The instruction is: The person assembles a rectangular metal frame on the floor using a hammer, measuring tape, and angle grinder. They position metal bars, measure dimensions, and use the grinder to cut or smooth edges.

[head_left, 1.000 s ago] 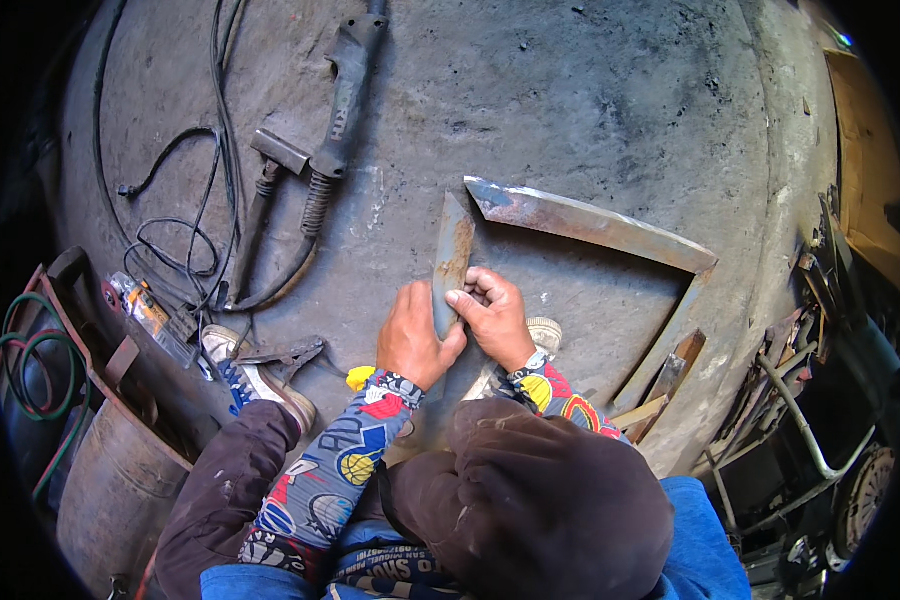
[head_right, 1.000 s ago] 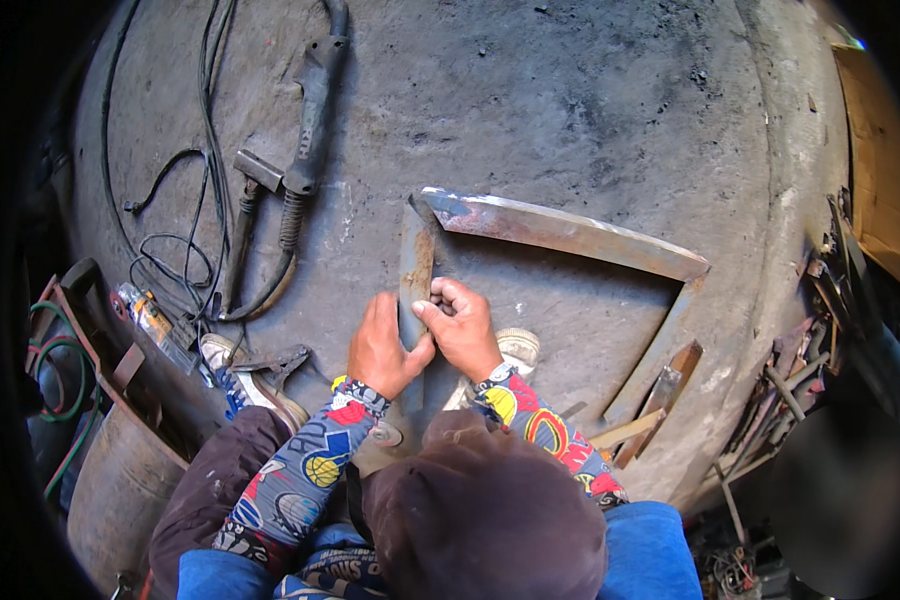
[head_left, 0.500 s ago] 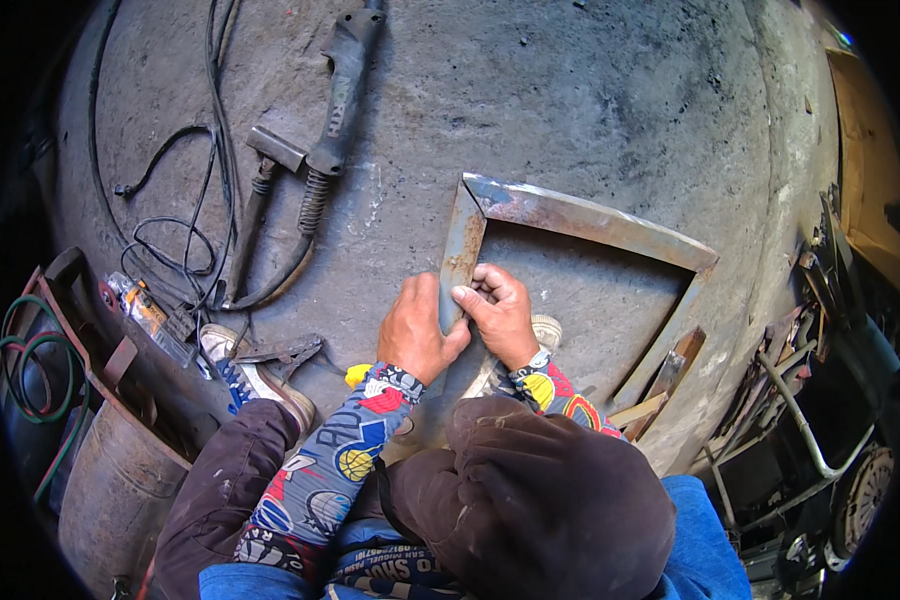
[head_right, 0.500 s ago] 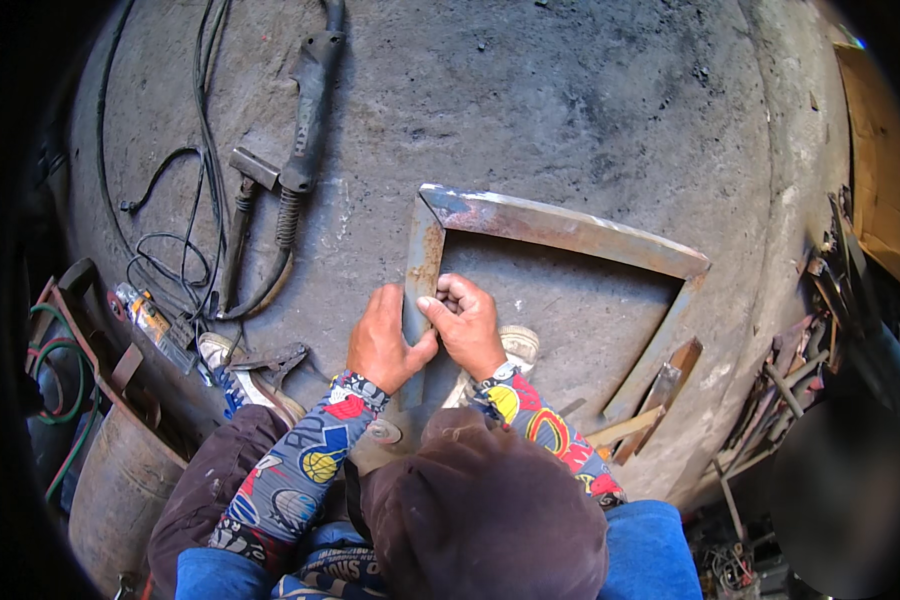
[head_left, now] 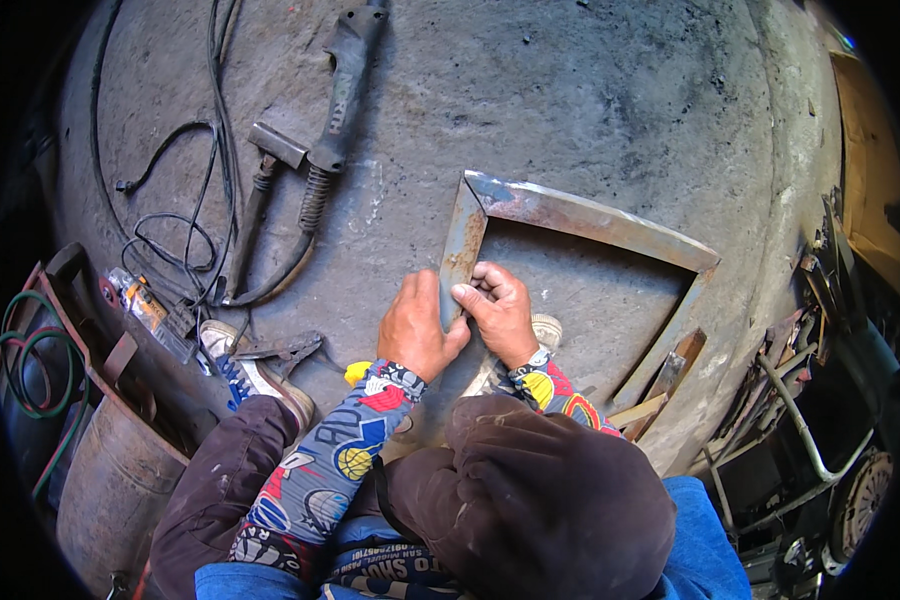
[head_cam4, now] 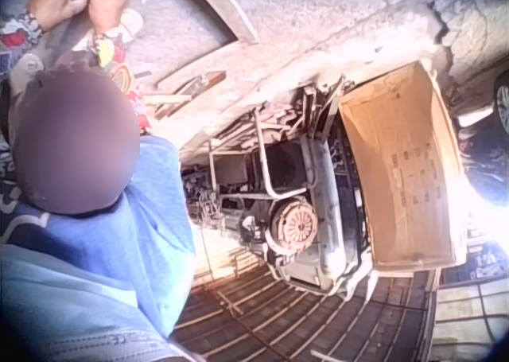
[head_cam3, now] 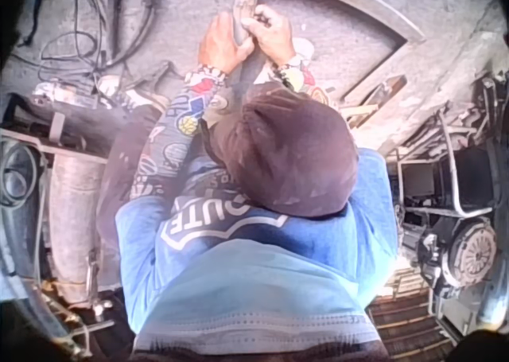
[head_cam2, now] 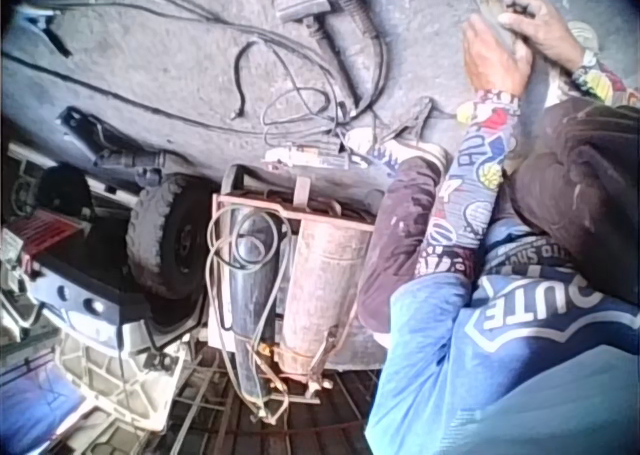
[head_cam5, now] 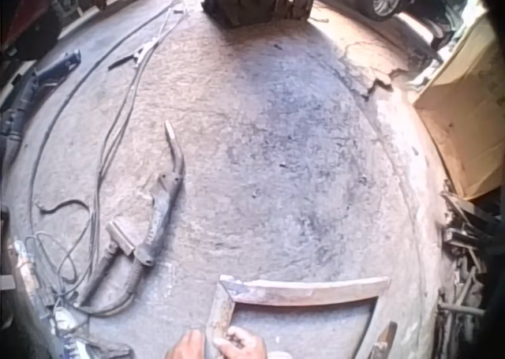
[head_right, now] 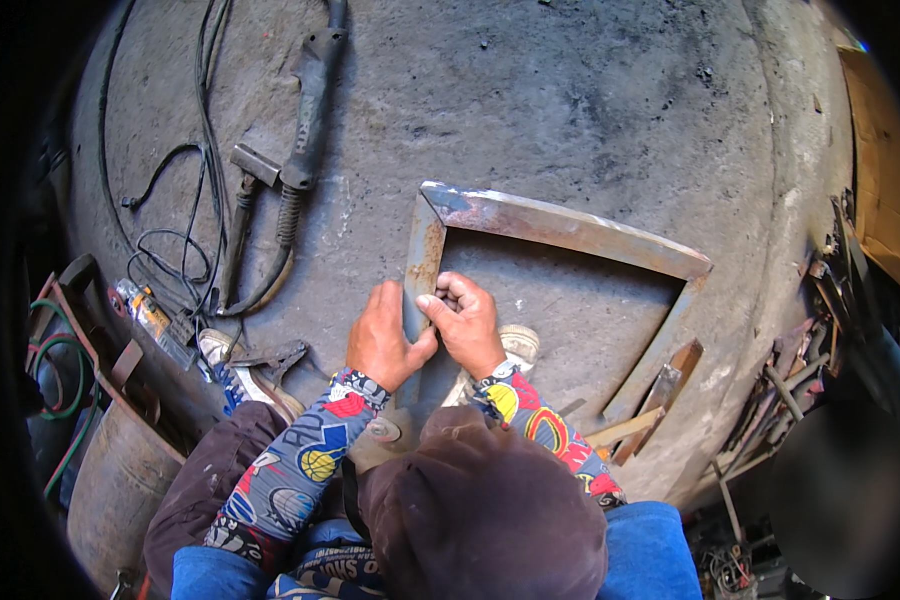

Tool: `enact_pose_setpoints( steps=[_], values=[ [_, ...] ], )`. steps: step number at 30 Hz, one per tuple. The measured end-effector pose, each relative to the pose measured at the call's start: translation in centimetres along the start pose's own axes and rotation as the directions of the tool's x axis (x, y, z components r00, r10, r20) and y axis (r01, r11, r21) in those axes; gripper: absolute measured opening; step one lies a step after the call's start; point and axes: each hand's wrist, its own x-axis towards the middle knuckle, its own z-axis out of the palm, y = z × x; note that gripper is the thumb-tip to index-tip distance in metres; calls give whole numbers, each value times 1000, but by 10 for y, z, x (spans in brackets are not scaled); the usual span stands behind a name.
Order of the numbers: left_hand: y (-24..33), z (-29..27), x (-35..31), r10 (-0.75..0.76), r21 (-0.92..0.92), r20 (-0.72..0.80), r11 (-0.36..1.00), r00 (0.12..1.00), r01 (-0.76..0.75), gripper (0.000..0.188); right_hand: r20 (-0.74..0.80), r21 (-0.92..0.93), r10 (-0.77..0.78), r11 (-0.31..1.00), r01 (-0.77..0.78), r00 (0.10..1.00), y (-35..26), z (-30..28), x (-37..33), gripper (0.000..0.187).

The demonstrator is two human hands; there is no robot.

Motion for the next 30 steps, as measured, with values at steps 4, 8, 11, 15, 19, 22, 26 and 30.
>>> enact_pose_setpoints(
  steps=[4,8,11,15,19,22,26,30],
  values=[
    [2,0,-1,-19,11,5,1000,1000,19,49,-5,0,-2,1000,2,1000,-1,0,-1,14],
    [4,-1,0,-25,25,10,999,1000,25,48,-3,-43,0,999,0,1000,-1,-2,0,13],
    [4,-1,0,-35,24,20,999,999,34,48,-4,-56,-11,998,11,1000,0,-2,0,12],
    [4,-2,0,-40,16,22,999,999,39,49,-16,-40,-18,999,18,1000,1,-1,0,11],
    [4,-1,0,-45,18,18,999,999,44,49,-33,-84,-31,996,28,999,1,-1,-1,11],
    [4,0,1,-48,15,17,999,999,47,50,-49,-50,-22,999,20,999,2,1,-1,11],
    [-1,3,1,8,5,-32,1000,999,-8,51,-54,-65,-66,996,63,996,5,2,-1,13],
    [-8,6,-1,46,-5,-14,999,999,-46,52,-37,-193,-103,977,94,994,9,-1,2,11]
  ],
)
